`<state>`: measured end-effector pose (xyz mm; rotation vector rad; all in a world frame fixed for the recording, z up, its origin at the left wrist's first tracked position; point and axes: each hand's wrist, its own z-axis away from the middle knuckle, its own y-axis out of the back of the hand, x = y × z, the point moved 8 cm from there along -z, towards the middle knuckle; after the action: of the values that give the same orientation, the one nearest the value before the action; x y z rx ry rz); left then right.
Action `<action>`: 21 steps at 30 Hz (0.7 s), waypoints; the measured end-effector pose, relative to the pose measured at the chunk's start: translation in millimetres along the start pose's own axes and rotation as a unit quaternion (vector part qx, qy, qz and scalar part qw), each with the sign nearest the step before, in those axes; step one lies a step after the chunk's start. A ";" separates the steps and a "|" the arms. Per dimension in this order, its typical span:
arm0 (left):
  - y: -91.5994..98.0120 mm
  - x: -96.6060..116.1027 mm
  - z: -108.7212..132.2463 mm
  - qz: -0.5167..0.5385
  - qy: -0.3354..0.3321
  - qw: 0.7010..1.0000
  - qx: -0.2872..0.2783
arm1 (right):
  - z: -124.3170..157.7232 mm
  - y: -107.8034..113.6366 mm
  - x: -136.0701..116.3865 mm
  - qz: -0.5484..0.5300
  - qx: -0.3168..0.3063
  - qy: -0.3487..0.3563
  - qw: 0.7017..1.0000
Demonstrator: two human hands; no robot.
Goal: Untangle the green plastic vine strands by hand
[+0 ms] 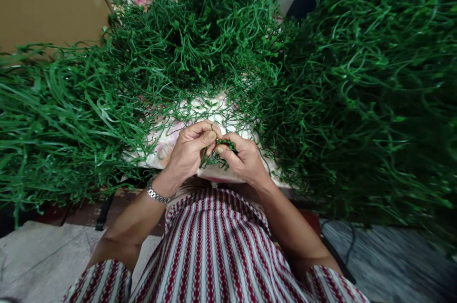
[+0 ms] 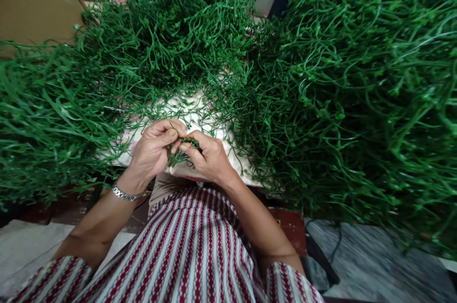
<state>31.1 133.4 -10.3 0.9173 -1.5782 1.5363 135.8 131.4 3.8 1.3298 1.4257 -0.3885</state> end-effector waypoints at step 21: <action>13.4 11.1 -10.7 -0.015 0.001 0.999 0.029 | 11.2 45.8 -20.8 0.138 0.102 0.086 0.981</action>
<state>14.3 144.5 -6.7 0.9674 -1.5193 1.5671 175.5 126.5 36.2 1.7403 1.3425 -0.2433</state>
